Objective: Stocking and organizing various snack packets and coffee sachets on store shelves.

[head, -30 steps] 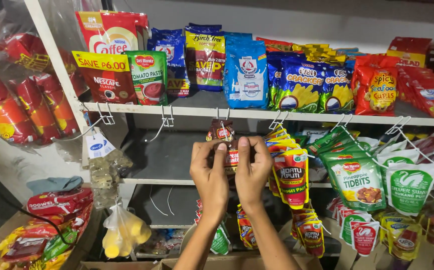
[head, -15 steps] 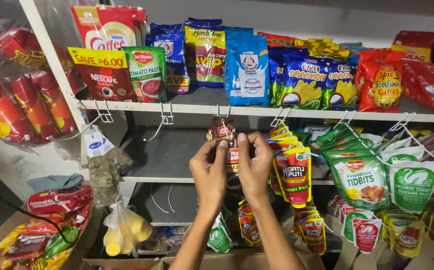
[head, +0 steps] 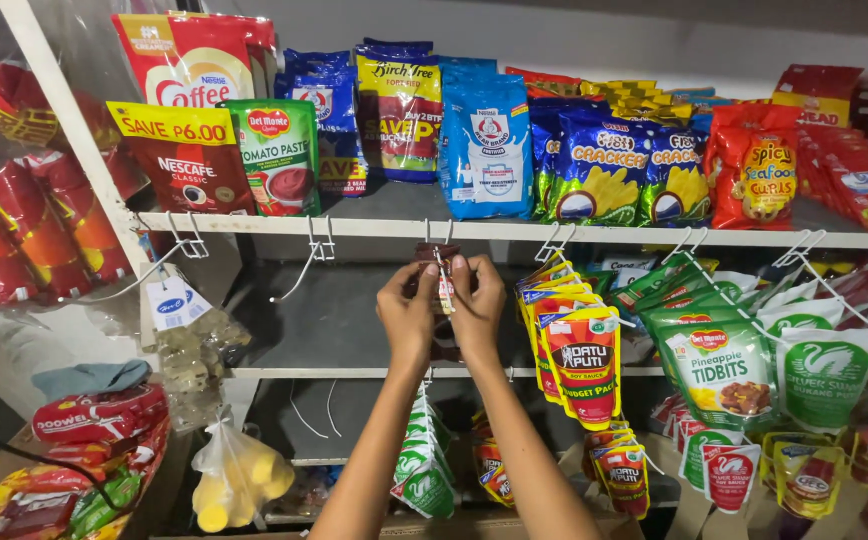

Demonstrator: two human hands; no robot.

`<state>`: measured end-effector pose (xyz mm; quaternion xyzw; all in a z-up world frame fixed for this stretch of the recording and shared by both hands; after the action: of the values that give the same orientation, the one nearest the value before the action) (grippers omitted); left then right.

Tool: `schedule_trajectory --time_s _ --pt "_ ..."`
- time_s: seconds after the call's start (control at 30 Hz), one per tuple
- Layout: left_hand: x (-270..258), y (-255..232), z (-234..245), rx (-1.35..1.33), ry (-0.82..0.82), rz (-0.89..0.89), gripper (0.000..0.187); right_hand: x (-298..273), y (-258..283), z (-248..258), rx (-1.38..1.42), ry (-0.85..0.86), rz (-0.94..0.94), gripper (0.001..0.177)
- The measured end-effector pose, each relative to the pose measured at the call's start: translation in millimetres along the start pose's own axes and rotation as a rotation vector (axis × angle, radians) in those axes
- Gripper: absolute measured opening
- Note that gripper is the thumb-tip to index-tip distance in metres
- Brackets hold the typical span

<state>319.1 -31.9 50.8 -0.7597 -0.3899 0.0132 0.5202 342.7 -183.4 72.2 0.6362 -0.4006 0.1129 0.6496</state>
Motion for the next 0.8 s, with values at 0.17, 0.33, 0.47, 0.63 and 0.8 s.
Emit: schedule_trajectory --time_s 0.17,0.33,0.47,0.63,0.8 --pt "23 20 1 0.106 -0.029 -0.033 0.026 16 -17 -12 -0.062 -0.007 0.089 0.033" --pt "-1 0 8 0.166 -0.01 -0.107 0.031 -9 -4 -6 -0.046 -0.014 0.09 0.027" --pt "-29 -11 10 0.351 -0.01 -0.469 0.041 -40 -10 3 -0.101 -0.018 0.243 0.033" --pt "-42 9 19 0.392 0.026 -0.501 0.054 -65 -35 9 -0.095 0.042 0.243 0.041" --pt "-62 30 48 0.405 0.045 -0.349 0.051 -93 -54 32 -0.089 0.129 0.11 0.047"
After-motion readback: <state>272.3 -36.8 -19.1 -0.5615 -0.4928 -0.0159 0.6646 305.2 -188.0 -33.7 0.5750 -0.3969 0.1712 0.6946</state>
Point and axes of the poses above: each hand's wrist, its own x-axis towards the middle knuckle, its own z-axis out of the back of the hand, y = z × x, the point moved 9 cm from there along x, towards the middle knuckle, and after that the axes turned 8 degrees about -y, right-handed, at the moved point
